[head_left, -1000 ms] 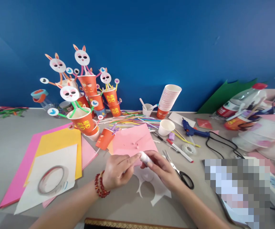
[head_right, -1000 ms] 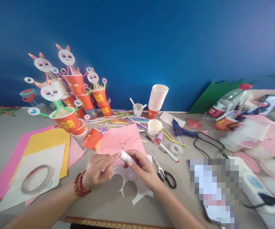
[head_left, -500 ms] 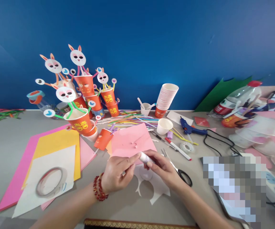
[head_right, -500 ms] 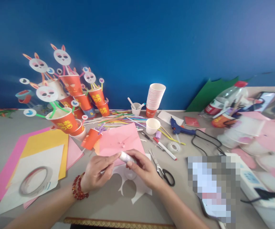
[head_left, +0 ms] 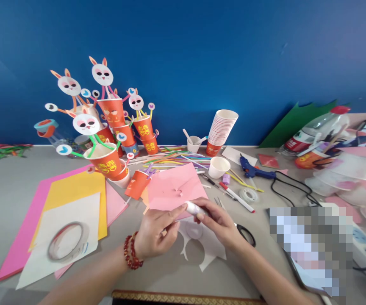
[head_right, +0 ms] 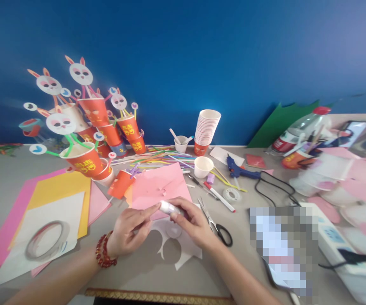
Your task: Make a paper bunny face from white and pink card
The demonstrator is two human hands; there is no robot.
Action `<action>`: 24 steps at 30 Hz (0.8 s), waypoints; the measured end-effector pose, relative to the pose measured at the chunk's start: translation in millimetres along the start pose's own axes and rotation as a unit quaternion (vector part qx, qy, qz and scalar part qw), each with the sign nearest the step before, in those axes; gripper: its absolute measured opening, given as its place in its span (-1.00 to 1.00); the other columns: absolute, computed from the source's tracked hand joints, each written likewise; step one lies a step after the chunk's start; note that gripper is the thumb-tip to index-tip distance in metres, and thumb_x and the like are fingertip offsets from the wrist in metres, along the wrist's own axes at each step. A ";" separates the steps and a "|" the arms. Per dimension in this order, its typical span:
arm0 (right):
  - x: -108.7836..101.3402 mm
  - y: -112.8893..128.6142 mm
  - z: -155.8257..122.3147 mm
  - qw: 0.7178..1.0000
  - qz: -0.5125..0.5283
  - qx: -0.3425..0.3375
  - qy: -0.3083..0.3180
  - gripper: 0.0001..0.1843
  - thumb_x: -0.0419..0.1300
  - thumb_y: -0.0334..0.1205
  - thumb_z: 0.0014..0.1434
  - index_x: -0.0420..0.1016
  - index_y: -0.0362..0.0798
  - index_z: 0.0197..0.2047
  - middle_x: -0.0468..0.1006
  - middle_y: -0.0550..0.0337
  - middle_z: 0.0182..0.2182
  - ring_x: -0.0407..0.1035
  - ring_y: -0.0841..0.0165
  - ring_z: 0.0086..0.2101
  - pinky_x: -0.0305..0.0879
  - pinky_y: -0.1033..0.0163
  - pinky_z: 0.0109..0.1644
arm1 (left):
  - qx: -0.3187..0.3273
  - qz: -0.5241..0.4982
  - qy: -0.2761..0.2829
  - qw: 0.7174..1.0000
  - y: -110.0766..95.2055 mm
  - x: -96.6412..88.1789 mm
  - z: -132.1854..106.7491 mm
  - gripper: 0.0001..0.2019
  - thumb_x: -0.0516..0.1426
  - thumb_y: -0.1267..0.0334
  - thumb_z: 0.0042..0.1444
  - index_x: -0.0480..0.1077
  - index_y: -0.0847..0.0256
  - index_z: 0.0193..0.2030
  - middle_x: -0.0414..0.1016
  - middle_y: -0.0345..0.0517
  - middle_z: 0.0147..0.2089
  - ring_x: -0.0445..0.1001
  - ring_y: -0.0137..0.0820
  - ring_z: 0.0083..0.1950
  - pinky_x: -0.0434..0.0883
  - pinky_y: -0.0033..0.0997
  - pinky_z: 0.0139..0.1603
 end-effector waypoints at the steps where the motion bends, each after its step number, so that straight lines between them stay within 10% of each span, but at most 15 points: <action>1: -0.1 0.4 0.1 1.000 0.004 0.000 -0.001 -0.70 0.17 -0.14 0.31 0.47 0.11 0.10 0.50 0.13 -0.13 0.42 0.35 -0.25 0.39 0.28 -0.18 | 0.000 0.001 0.003 1.000 -0.2 0.6 -0.7 -0.50 0.03 0.45 0.19 0.27 0.24 0.29 0.31 -0.30 -0.55 0.24 -0.52 -0.58 0.22 -0.52 -0.49; 24: -1.5 2.0 -0.9 1.000 0.001 0.008 -0.017 -0.69 0.19 -0.11 0.29 0.48 0.06 0.08 0.52 0.11 -0.13 0.42 0.33 -0.26 0.39 0.25 -0.19 | 0.015 0.018 0.003 1.000 -2.7 1.9 3.2 -0.51 0.01 0.44 0.22 0.26 0.25 0.30 0.27 -0.32 -0.58 0.19 -0.52 -0.59 0.18 -0.50 -0.51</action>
Point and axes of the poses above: each hand's wrist, its own z-axis towards the middle knuckle, its own x-axis out of the palm, y = z × x, the point moved 6 cm from there along z, towards the middle knuckle
